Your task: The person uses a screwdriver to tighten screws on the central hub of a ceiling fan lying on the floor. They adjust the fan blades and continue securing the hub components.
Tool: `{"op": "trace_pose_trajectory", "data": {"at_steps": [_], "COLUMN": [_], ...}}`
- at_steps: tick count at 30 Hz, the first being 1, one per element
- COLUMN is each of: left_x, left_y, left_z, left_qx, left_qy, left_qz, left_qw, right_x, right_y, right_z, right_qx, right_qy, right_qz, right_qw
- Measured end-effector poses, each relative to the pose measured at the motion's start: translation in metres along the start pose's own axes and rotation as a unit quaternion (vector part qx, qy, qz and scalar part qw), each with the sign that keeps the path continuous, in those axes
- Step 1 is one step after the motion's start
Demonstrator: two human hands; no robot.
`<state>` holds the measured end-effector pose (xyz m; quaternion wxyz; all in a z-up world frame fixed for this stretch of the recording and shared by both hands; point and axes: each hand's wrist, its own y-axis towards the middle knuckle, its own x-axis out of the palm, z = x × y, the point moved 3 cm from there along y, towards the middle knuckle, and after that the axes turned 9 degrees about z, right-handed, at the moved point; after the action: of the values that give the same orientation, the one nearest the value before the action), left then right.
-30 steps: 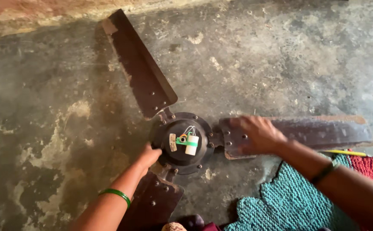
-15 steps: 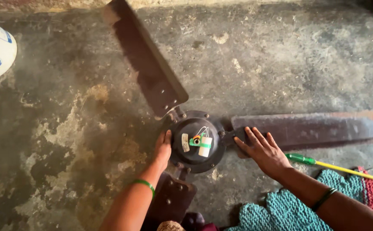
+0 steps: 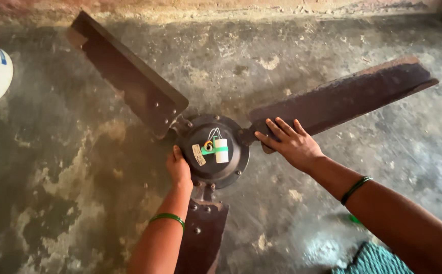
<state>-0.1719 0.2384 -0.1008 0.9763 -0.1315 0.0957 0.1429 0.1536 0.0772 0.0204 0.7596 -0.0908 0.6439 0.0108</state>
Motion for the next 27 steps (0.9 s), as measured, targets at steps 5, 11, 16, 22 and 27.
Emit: {"op": "trace_pose_trajectory", "data": {"at_steps": [5, 11, 16, 22, 27], "left_x": [0.033, 0.050, 0.040, 0.009, 0.005], "left_y": [0.038, 0.044, 0.035, -0.039, -0.084], "left_z": [0.018, 0.026, 0.035, 0.070, 0.090], "left_qx": [-0.008, -0.027, 0.035, 0.452, 0.442], "left_qy": [-0.033, -0.061, 0.202, 0.337, 0.416], "left_qz": [0.016, 0.003, 0.021, -0.002, -0.086], "left_qw": [0.999, 0.998, 0.978, 0.826, 0.790], "right_x": [-0.007, -0.006, 0.001, -0.001, -0.011], "right_y": [0.046, 0.061, 0.056, 0.027, -0.009], "right_z": [0.023, 0.044, 0.042, 0.031, 0.023], "right_qx": [0.008, 0.024, 0.025, 0.061, 0.076], "right_qy": [-0.001, 0.030, 0.034, 0.062, 0.098], "right_qz": [0.024, 0.035, 0.077, 0.006, -0.021], "right_qw": [1.000, 0.999, 0.996, 0.996, 0.992]}}
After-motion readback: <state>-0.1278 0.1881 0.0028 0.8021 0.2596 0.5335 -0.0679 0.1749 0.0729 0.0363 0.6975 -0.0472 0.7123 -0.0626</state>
